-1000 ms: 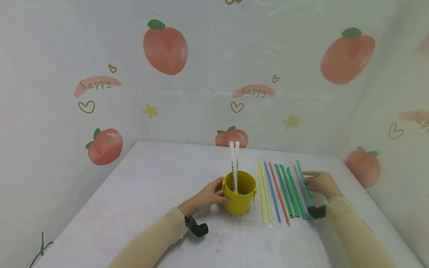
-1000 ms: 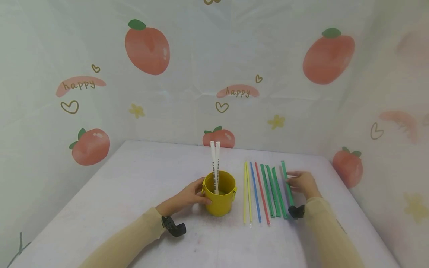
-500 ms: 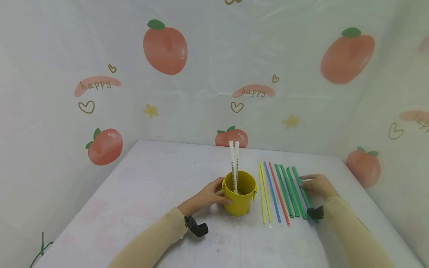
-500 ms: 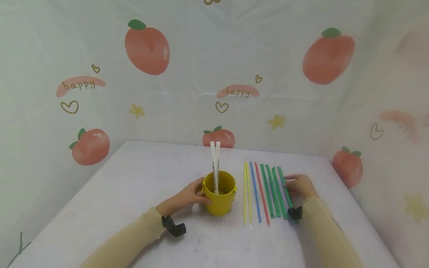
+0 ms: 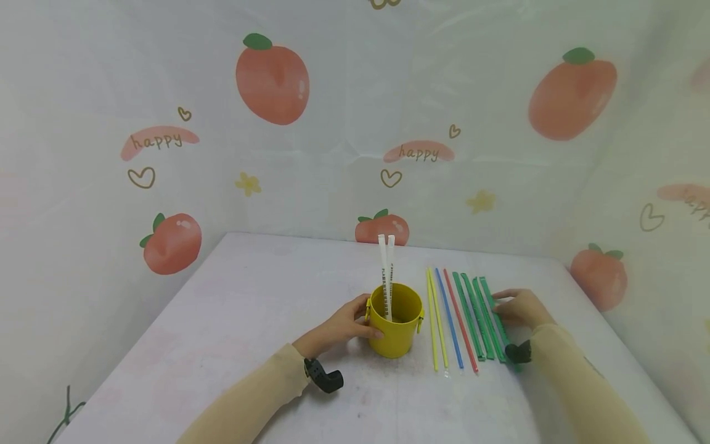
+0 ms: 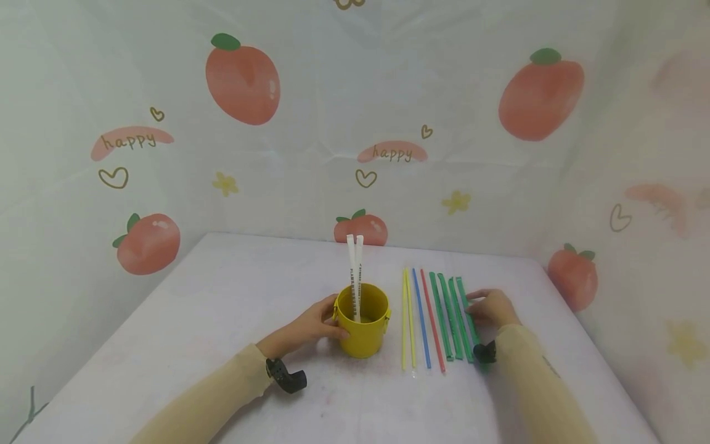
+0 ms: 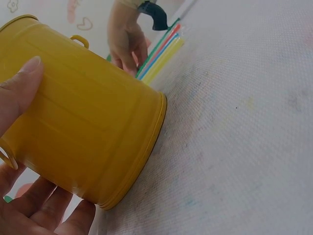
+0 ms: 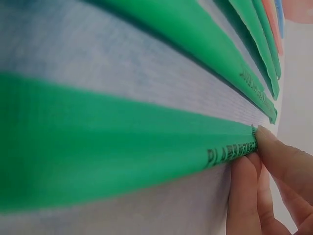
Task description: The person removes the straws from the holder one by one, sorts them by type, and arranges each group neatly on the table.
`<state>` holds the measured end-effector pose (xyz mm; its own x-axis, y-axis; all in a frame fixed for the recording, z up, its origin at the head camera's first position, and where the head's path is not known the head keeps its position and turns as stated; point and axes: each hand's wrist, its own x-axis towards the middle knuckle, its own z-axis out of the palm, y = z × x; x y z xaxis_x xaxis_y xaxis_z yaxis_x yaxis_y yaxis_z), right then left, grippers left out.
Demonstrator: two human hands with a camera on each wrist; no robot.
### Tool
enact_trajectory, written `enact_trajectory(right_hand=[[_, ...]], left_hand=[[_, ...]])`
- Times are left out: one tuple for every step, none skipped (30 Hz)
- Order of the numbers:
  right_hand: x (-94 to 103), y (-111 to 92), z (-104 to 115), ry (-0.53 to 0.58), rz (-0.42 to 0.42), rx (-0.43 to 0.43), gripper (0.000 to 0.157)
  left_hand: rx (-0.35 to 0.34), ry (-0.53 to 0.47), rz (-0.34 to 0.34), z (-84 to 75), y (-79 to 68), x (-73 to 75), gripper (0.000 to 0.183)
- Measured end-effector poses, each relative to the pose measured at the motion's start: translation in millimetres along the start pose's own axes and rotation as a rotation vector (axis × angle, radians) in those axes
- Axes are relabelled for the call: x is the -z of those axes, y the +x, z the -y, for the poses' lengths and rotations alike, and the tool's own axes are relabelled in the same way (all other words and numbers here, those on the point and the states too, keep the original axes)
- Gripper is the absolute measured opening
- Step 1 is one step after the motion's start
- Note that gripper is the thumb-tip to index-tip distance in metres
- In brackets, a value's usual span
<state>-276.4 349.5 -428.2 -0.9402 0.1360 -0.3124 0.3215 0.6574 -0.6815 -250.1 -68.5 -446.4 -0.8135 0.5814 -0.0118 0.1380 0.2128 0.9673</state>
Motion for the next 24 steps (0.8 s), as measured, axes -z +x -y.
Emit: enact_trajectory(right_hand=[[-0.7, 0.7, -0.1, 0.0, 0.0, -0.009, 0.049], [-1.2, 0.9, 0.0, 0.0, 0.003, -0.016, 0.05], [-1.6, 1.7, -0.2, 0.001, 0.002, -0.026, 0.049], [-2.0, 2.4, -0.3, -0.001, 0.004, -0.031, 0.049], [-2.2, 3.2, -0.5, 0.001, 0.003, -0.041, 0.048], [-2.4, 4.0, -0.8, -0.002, 0.007, -0.045, 0.049], [-2.5, 5.0, -1.0, 0.003, 0.006, -0.056, 0.048], [-2.5, 5.5, -1.0, 0.005, 0.009, -0.06, 0.049], [-2.6, 6.2, -1.3, 0.011, 0.01, -0.062, 0.049], [-2.6, 6.3, -1.2, 0.015, 0.013, -0.063, 0.05], [-2.5, 6.5, -1.2, 0.022, 0.013, -0.067, 0.05], [-2.4, 6.2, -1.0, 0.026, 0.015, -0.067, 0.05], [-2.2, 6.1, -0.8, 0.027, 0.013, -0.067, 0.05], [-2.0, 5.8, -0.7, 0.027, 0.014, -0.062, 0.051], [-1.8, 5.6, -0.7, 0.029, 0.017, -0.06, 0.051], [-1.4, 5.3, -0.6, 0.029, 0.018, -0.06, 0.051], [-1.0, 5.1, -0.6, 0.024, 0.019, -0.06, 0.051], [-0.5, 4.8, -0.6, 0.023, 0.023, -0.057, 0.051], [0.0, 4.9, -0.9, 0.024, 0.026, -0.052, 0.052], [0.5, 5.0, -1.3, 0.033, 0.03, -0.051, 0.052], [0.7, 5.0, -1.5, 0.036, 0.033, -0.054, 0.052], [0.9, 4.6, -1.4, 0.044, 0.033, -0.052, 0.053], [1.0, 4.3, -1.3, 0.05, 0.035, -0.052, 0.053], [1.2, 4.3, -1.4, 0.057, 0.036, -0.056, 0.053]], left_hand=[[0.001, 0.002, 0.001, -0.1, -0.3, -0.1, 0.066], [0.002, 0.002, 0.001, -0.4, -0.5, -0.1, 0.065], [0.004, 0.0, 0.0, -0.9, -1.0, -0.2, 0.065], [0.004, 0.0, -0.001, -1.3, -1.3, -0.2, 0.065], [0.005, -0.001, -0.002, -1.7, -1.4, -0.2, 0.065], [0.006, -0.001, -0.003, -2.1, -1.7, -0.3, 0.065], [0.006, -0.001, -0.004, -2.4, -1.8, -0.3, 0.065], [0.006, -0.003, -0.005, -2.8, -1.9, -0.4, 0.065], [0.007, -0.005, -0.006, -3.2, -2.1, -0.4, 0.065], [0.008, -0.006, -0.006, -3.5, -2.1, -0.5, 0.065], [0.01, -0.008, -0.006, -3.8, -2.2, -0.5, 0.065], [0.011, -0.009, -0.007, -4.2, -2.2, -0.6, 0.065], [0.012, -0.009, -0.007, -4.5, -2.2, -0.7, 0.065], [0.013, -0.009, -0.008, -5.0, -2.2, -0.8, 0.065], [0.014, -0.008, -0.008, -5.5, -2.2, -0.9, 0.065], [0.015, -0.006, -0.009, -5.7, -2.1, -1.0, 0.065], [0.016, -0.004, -0.01, -5.9, -1.9, -1.1, 0.065], [0.016, -0.003, -0.011, -6.0, -1.8, -1.1, 0.065], [0.016, -0.002, -0.011, -6.0, -1.7, -1.2, 0.065], [0.015, -0.004, -0.01, -6.3, -1.7, -1.3, 0.065], [0.015, -0.004, -0.009, -5.7, -1.4, -1.3, 0.065], [0.013, -0.006, -0.009, -5.5, -1.3, -1.2, 0.065], [0.013, -0.008, -0.007, -5.3, -1.3, -1.2, 0.065], [0.012, -0.01, -0.006, -5.0, -1.3, -1.1, 0.065]])
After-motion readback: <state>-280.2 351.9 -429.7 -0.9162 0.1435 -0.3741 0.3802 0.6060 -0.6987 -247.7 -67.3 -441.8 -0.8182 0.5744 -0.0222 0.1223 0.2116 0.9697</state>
